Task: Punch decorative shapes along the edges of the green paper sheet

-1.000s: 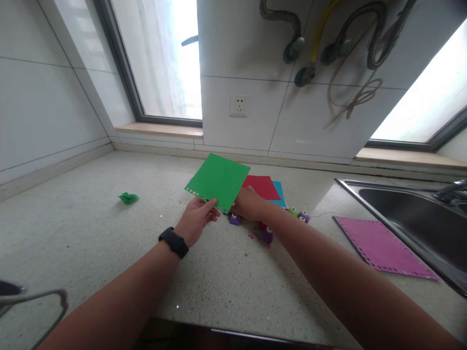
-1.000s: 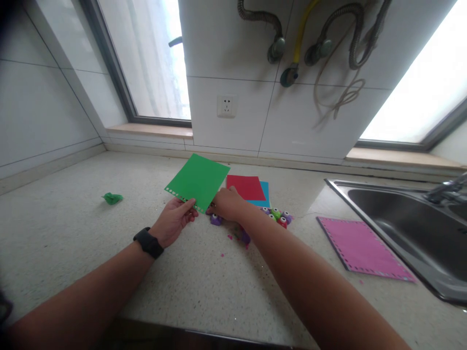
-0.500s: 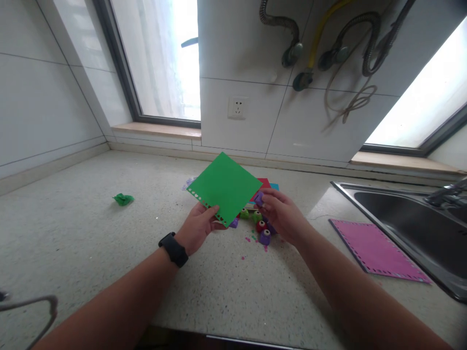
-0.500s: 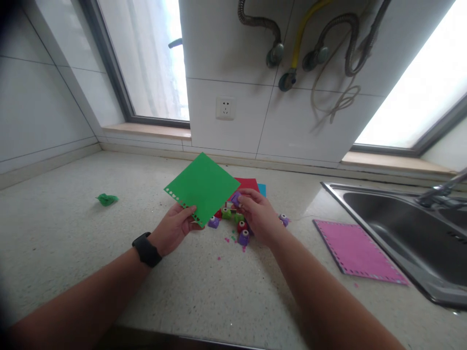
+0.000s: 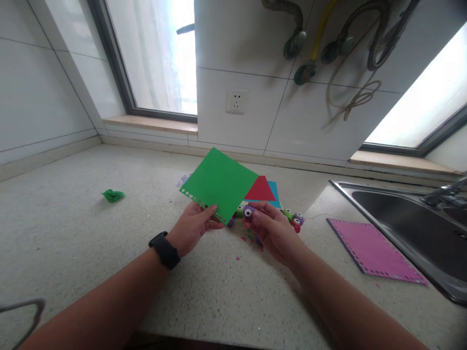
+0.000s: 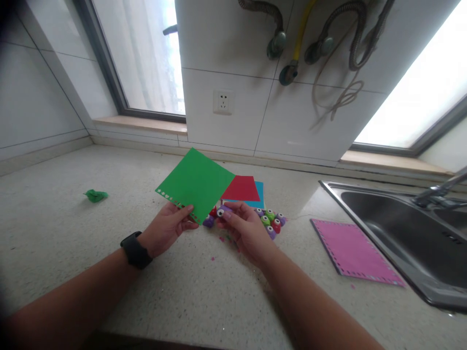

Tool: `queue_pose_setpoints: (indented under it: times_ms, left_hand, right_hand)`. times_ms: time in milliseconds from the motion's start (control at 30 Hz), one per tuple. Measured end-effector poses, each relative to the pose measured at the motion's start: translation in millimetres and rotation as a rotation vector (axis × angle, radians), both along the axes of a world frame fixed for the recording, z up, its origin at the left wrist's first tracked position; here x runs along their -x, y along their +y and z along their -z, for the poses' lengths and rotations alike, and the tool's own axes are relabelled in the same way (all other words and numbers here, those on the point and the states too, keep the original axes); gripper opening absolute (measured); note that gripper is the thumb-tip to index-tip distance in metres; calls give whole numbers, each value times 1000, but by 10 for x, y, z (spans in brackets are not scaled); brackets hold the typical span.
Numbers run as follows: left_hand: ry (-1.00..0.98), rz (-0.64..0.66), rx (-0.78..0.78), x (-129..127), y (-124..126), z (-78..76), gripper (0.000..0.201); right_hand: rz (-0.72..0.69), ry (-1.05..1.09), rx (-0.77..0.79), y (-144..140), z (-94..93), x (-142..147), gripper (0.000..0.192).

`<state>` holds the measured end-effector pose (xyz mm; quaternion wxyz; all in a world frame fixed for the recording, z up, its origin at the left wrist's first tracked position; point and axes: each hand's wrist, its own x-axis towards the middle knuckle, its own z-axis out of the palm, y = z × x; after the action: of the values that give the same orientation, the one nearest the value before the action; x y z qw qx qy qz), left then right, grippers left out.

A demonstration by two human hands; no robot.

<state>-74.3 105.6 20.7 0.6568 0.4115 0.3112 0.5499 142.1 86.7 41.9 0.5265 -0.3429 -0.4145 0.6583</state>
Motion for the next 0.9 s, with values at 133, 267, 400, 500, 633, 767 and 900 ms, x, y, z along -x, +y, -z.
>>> queue_pose_setpoints:
  times_ms: [133,267,400,500,633,767,900]
  left_hand:
    - [43,18,-18,-1,0,15,41]
    - [69,20,-50,3,-2,32,39]
    - [75,0,-65,5,1,42,42]
    - [77,-32,-64,8,8,50,41]
    - [67,-58,-53,15,8,53,43]
    - [48,-44,-52,23,1,44,47]
    - [41,-32,-38,25,-2,26,50]
  right_hand:
    - [19,13,-6,-7,69,45,37]
    - [-35,49,2,5,95,55,38]
    - [-52,19,-42,12,103,44,37]
    - [-10,-63,-102,18,118,33,33]
    - [26,-153,-163,18,142,23,35]
    - [13,-211,-308,-16,145,38,37]
    - [-29,-209,-407,-53,148,69,36]
